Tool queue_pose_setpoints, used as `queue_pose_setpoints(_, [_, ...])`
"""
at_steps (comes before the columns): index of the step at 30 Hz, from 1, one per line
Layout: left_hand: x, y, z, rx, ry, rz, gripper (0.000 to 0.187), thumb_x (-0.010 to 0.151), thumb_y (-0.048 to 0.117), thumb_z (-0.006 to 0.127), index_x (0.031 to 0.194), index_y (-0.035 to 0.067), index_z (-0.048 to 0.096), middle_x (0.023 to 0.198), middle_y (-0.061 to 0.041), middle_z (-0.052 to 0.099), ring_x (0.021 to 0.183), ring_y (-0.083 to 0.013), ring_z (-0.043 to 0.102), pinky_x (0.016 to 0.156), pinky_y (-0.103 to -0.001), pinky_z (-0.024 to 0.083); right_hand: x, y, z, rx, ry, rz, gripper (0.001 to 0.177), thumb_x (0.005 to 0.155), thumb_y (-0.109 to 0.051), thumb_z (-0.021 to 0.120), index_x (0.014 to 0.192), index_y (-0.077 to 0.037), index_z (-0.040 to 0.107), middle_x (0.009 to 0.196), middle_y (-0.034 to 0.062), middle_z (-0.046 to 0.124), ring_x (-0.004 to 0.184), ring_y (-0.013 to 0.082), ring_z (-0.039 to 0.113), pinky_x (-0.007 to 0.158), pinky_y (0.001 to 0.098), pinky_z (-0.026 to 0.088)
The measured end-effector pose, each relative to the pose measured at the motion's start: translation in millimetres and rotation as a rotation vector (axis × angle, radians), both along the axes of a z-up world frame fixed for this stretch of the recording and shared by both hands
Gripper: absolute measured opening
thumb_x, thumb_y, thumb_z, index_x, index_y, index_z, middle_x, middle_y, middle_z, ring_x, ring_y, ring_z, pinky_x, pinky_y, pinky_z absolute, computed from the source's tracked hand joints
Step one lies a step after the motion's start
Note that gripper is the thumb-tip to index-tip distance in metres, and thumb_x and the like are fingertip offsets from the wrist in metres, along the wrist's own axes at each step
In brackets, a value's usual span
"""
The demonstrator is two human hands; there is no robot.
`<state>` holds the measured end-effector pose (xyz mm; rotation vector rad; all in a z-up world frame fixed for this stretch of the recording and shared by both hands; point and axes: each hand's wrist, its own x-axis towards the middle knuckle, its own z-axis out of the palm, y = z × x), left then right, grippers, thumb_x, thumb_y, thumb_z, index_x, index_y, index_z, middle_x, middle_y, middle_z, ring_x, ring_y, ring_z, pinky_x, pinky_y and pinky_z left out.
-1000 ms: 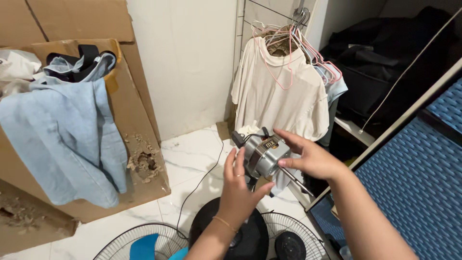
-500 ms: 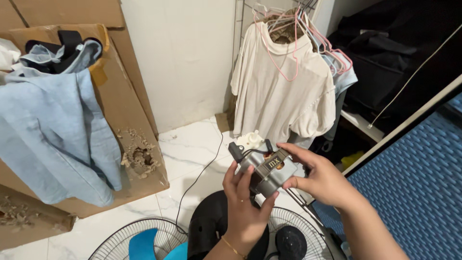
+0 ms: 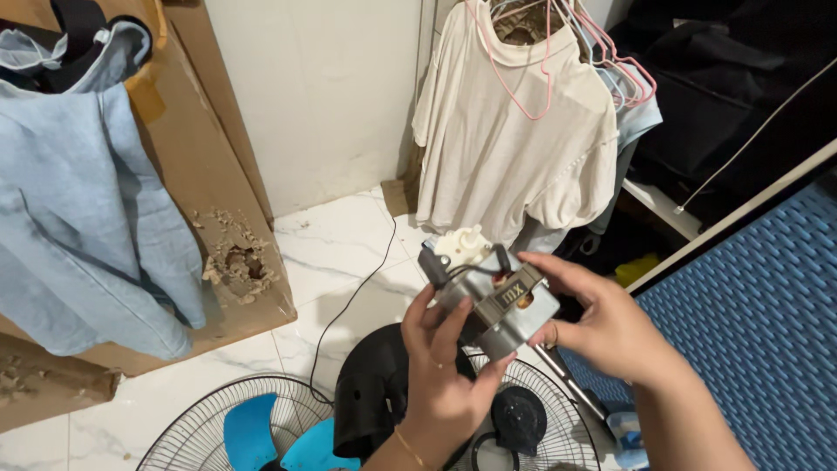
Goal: The person uses a screwdriver to remove screws from the back housing of a standing fan. They detach the rear cover and then remove the motor assembly from the fan stand, placing the parts on the floor.
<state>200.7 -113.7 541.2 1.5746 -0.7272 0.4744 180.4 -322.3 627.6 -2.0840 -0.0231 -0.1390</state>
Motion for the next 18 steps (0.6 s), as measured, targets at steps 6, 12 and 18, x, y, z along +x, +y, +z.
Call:
queue_pose_setpoints(6, [18.9,-10.0,5.2,-0.002,0.007,-0.025,0.091,0.078,0.011,0.090,0.152,0.017,0.038,0.152,-0.021,0.027,0.135,-0.0365,0.054,0.105,-0.039,0.053,12.0,-3.9,3.5,0.031,0.071,-0.105,0.092,0.058,-0.011,0.089,0.145,-0.009,0.057,0.130,0.0076,0.072,0.116,0.0184,0.066,0.098,0.0339,0.053])
queue_pose_setpoints(12, [32.8,-11.5,3.5,0.062,-0.001,-0.037,0.088,0.079,0.016,0.090,0.151,0.018,0.040,0.153,-0.019,0.031,0.131,-0.0337,0.057,0.106,-0.040,0.056,14.1,-3.6,4.9,-0.011,0.034,-0.130,0.089,0.062,-0.009,0.089,0.144,-0.007,0.055,0.126,0.0071,0.073,0.112,0.0162,0.068,0.093,0.0325,0.055])
queue_pose_setpoints(18, [50.7,0.0,10.8,0.106,0.118,-0.137,0.089,0.072,0.017,0.092,0.148,0.016,0.045,0.156,-0.018,0.035,0.137,-0.0325,0.053,0.095,-0.037,0.057,11.7,13.0,4.5,0.003,0.128,-0.323,0.092,0.062,-0.012,0.091,0.147,-0.010,0.056,0.108,0.0127,0.078,0.092,0.0227,0.070,0.079,0.0374,0.056])
